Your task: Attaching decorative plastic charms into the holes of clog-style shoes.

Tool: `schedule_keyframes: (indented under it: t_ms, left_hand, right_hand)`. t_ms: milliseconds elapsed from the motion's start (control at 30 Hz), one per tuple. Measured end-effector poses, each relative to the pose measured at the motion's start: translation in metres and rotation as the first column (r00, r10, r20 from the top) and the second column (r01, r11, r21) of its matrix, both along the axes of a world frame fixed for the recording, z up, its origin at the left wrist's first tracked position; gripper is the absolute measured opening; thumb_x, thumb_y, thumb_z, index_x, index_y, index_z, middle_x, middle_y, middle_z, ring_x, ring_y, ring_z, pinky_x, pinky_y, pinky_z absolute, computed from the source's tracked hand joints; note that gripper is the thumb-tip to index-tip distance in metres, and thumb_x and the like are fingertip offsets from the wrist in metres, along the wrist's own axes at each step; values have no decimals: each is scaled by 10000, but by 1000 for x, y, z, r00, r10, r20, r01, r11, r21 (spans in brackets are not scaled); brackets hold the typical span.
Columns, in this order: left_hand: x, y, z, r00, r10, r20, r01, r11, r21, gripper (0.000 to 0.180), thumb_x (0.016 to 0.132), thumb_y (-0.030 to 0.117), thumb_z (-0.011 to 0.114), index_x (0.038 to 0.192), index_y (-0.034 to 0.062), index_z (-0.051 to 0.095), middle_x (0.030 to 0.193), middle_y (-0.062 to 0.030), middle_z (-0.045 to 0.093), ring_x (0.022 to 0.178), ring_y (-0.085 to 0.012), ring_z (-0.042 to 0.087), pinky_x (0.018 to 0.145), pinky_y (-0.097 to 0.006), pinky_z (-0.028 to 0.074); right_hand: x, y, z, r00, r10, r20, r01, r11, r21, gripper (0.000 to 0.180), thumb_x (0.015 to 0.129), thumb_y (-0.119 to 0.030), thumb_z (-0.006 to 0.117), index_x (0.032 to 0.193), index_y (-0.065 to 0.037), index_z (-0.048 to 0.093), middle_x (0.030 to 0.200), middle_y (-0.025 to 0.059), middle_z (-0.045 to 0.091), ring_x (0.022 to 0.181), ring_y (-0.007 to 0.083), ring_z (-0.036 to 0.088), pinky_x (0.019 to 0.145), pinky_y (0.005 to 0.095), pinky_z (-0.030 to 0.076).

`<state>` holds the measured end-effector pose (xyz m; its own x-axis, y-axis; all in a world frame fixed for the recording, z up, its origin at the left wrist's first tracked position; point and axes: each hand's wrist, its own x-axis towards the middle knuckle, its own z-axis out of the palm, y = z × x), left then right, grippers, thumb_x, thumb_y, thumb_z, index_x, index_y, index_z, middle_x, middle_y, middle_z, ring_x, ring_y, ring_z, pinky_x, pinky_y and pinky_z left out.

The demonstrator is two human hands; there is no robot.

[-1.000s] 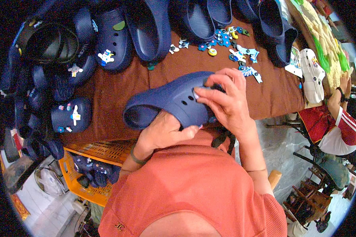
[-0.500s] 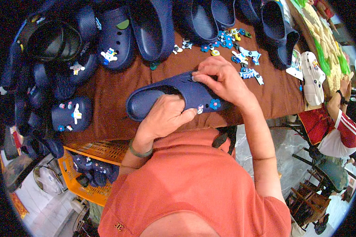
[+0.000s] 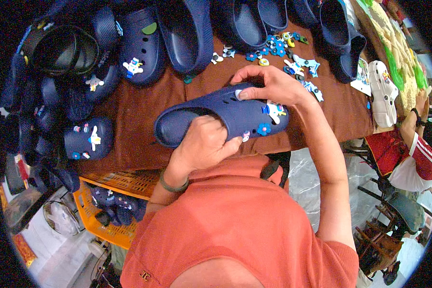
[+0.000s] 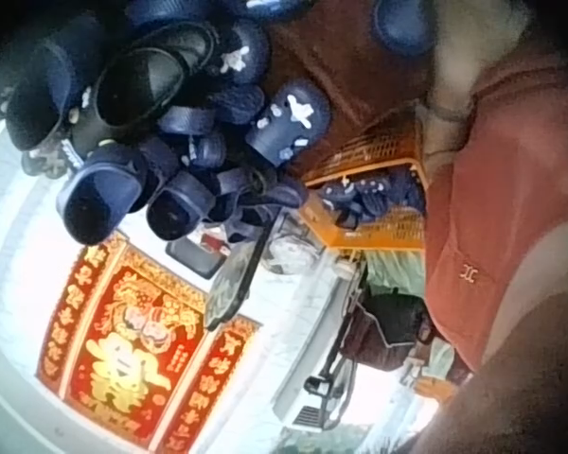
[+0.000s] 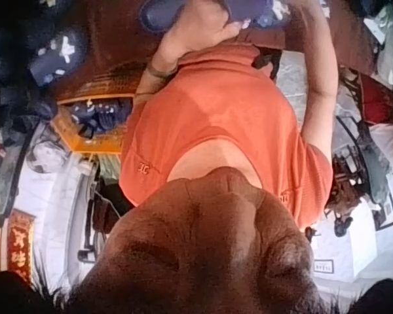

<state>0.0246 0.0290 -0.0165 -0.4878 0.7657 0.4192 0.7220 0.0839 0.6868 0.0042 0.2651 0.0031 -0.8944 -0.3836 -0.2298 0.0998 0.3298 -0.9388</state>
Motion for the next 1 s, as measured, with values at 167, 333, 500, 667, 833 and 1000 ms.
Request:
schedule_keyframes:
  t_ms: [167, 333, 500, 667, 833, 1000]
  left_hand:
    - [14, 0, -2, 998, 20, -64, -13, 994, 112, 202, 751, 186, 694, 669, 27, 600, 624, -144, 587, 555, -336, 593, 555, -442, 481]
    - [16, -1, 0, 992, 19, -127, -4, 993, 121, 197, 746, 175, 699, 656, 20, 617, 632, -130, 595, 550, -293, 602, 539, -391, 498]
    - [17, -2, -4, 993, -2, -119, 16, 993, 119, 206, 740, 182, 704, 632, 29, 618, 611, -129, 593, 544, -296, 604, 535, -400, 494]
    - [13, -10, 2, 999, -6, -51, 11, 995, 95, 226, 745, 188, 699, 611, 29, 611, 596, -135, 591, 533, -307, 600, 536, -411, 489]
    - [6, -8, 1, 1000, -3, -7, 4, 997, 73, 247, 772, 194, 673, 607, 24, 603, 602, -149, 592, 537, -326, 598, 538, -422, 484]
    - [2, -7, 8, 1000, -8, 15, 8, 1000, 9, 244, 791, 206, 652, 647, 14, 604, 640, -172, 597, 580, -350, 598, 569, -439, 481]
  right_hand:
    - [1, 2, 10, 985, 80, 152, -68, 994, -81, 555, 765, -208, 807, 1229, -1, 584, 1125, 47, 644, 1046, 129, 572, 942, 277, 449]
    - [0, -10, 25, 967, 91, 237, -80, 995, -55, 532, 747, -152, 811, 1208, -13, 583, 1110, 34, 630, 1039, 122, 561, 939, 269, 437]
    - [-3, -19, 26, 968, 101, 229, -108, 994, 15, 504, 727, -90, 805, 1176, -26, 587, 1089, 20, 619, 1038, 112, 549, 939, 263, 426]
    - [11, -22, 13, 980, -10, 200, 27, 996, -83, 469, 734, -63, 782, 1165, -13, 603, 1069, 17, 638, 1009, 111, 564, 934, 254, 429]
    - [20, -10, 4, 975, -93, 204, 122, 983, -138, 386, 864, -195, 712, 1191, -14, 615, 1082, 34, 654, 1007, 101, 570, 924, 261, 449]
    - [24, 12, -1, 851, -525, 3, 514, 832, -209, 280, 951, -236, 611, 1092, -2, 669, 1010, 31, 672, 987, 103, 592, 893, 259, 453]
